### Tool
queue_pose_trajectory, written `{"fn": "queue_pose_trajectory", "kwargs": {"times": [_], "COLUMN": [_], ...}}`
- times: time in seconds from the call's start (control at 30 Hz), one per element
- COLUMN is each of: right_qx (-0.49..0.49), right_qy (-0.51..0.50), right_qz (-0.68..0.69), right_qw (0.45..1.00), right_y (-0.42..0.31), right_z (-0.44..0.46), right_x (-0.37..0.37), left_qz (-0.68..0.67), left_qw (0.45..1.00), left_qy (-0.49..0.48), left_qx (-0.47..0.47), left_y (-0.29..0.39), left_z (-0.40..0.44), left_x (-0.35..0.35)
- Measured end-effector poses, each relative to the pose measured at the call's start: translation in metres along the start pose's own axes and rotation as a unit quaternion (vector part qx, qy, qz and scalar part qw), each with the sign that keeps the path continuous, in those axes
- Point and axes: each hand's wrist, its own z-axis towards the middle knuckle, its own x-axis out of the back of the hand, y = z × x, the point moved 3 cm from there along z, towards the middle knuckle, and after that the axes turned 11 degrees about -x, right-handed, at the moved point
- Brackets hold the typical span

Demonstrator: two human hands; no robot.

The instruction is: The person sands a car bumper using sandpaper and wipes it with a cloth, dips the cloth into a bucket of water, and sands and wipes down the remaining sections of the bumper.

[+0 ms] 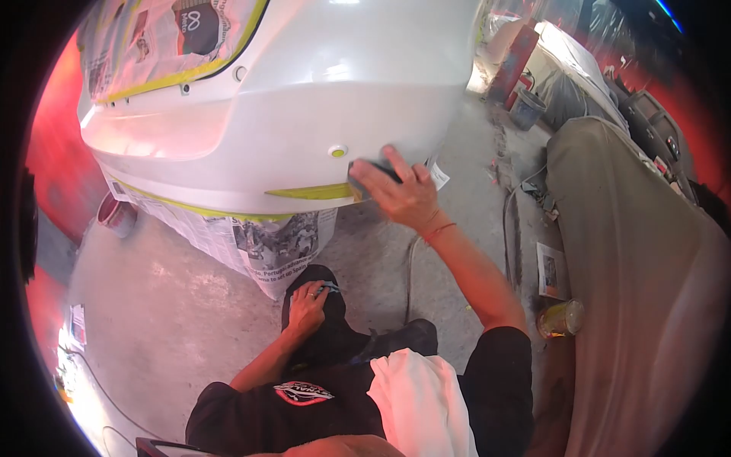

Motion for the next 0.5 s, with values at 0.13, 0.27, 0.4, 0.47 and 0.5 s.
{"fn": "queue_pose_trajectory", "kwargs": {"times": [0.13,0.27,0.4,0.47,0.5], "right_qx": [-0.080,-0.042,-0.040,-0.061,-0.139], "right_qy": [0.020,0.021,-0.026,-0.048,-0.066], "right_qz": [-0.026,-0.008,0.021,0.043,0.063], "right_qw": [0.996,0.999,0.999,0.996,0.986], "right_y": [0.000,-0.010,-0.002,-0.007,-0.011], "right_z": [0.036,0.002,-0.037,-0.060,-0.071], "right_x": [0.011,0.000,0.009,0.019,0.026], "left_qz": [-0.002,-0.045,-0.116,-0.057,-0.005], "left_qw": [1.000,0.998,0.978,0.949,0.930], "left_qy": [-0.009,0.029,0.167,0.309,0.366], "left_qx": [0.006,0.029,0.051,-0.019,-0.046], "left_y": [0.005,0.002,0.027,0.050,0.056], "left_z": [0.002,0.002,0.042,0.089,0.119], "left_x": [0.001,-0.003,0.063,0.132,0.168]}}
